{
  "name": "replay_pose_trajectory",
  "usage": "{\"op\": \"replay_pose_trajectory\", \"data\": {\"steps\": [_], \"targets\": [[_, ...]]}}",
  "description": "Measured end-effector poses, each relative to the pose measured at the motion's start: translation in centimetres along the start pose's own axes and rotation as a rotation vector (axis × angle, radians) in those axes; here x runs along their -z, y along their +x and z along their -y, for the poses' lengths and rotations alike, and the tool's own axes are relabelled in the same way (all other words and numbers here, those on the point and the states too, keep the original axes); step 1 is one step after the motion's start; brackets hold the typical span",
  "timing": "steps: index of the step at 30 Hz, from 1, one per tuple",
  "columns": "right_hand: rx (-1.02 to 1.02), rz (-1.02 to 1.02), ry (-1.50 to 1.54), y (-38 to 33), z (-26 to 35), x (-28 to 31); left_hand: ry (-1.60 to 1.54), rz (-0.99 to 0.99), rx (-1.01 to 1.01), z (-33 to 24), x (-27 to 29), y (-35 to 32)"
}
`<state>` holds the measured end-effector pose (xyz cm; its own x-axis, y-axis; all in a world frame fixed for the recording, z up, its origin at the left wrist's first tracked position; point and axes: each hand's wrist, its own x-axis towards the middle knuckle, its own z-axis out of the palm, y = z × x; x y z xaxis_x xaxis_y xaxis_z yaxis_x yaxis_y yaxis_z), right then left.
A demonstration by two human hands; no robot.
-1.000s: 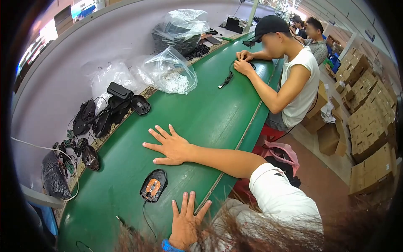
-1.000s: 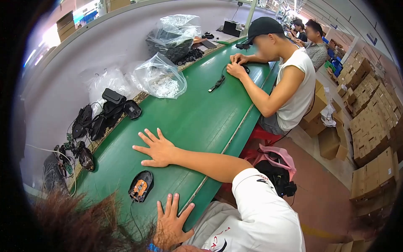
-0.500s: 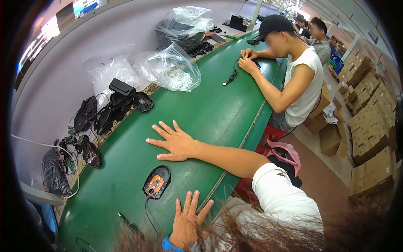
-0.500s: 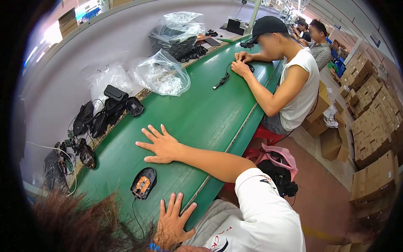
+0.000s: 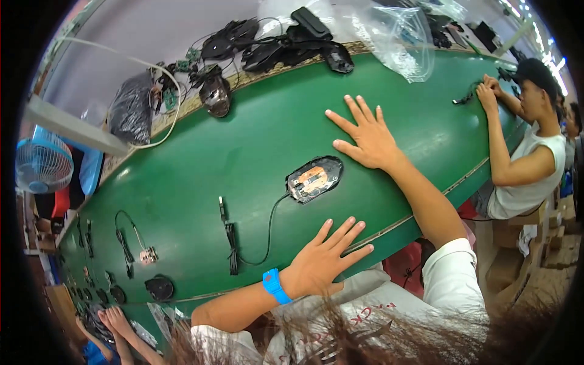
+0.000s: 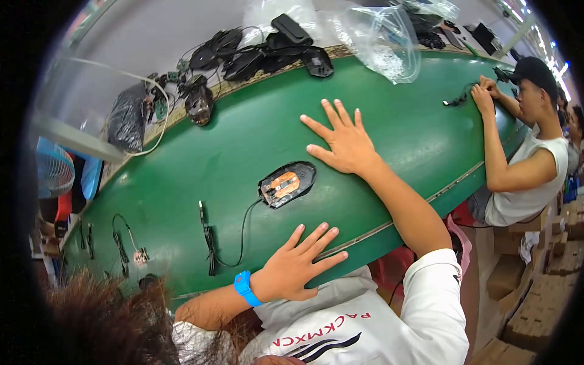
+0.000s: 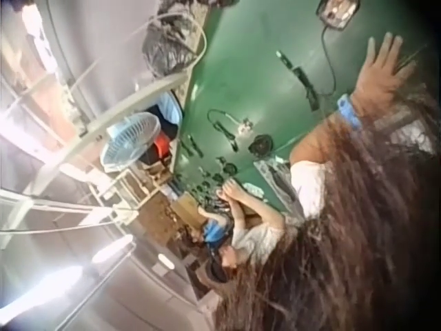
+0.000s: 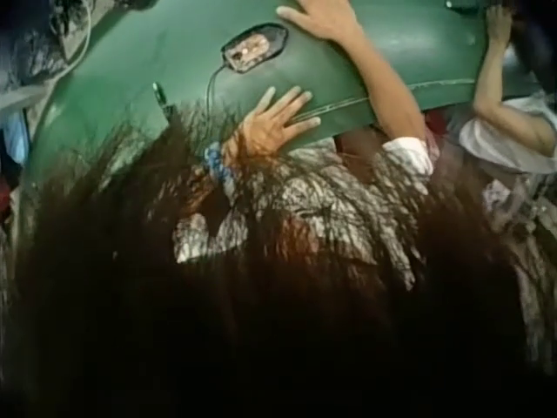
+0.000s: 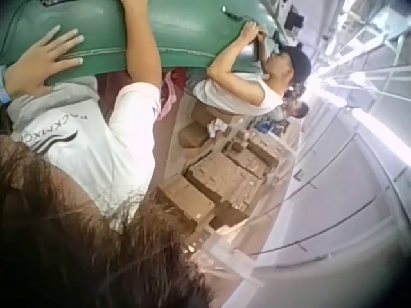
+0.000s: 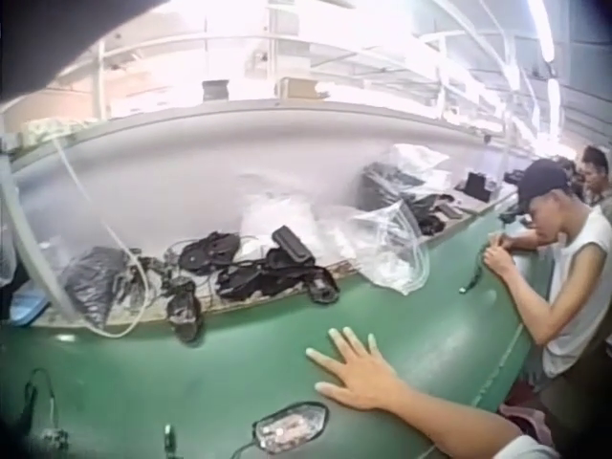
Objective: Assembling the internal components and casing of computer mice at a manufacturing station.
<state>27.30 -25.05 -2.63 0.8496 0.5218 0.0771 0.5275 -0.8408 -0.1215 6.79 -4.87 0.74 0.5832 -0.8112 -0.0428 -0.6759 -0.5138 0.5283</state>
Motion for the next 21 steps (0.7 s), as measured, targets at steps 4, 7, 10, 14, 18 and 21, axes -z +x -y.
{"op": "replay_pose_trajectory", "data": {"steps": [4,7,10,14,18,21], "targets": [[-0.007,0.006,0.010,0.2,0.4,0.3,-0.009,-0.002,-0.003,0.5,-0.1,-0.2],[0.040,-0.031,-0.015,0.8,0.9,-0.5,-0.057,-0.026,-0.026,0.7,-0.4,-1.1],[0.039,-0.055,-0.013,0.2,0.1,-0.1,-0.058,-0.097,-0.095,0.9,-1.9,-1.1],[0.014,-0.037,-0.014,-0.2,-0.9,-0.4,-0.069,-0.125,-0.096,1.5,-3.4,-0.9],[0.003,-0.009,0.007,-0.4,-1.2,-0.7,-0.070,-0.174,-0.155,1.7,-4.6,-0.7],[-0.012,0.013,0.005,0.1,-1.0,-0.5,-0.060,-0.193,-0.200,2.1,-4.5,-0.5]]}}
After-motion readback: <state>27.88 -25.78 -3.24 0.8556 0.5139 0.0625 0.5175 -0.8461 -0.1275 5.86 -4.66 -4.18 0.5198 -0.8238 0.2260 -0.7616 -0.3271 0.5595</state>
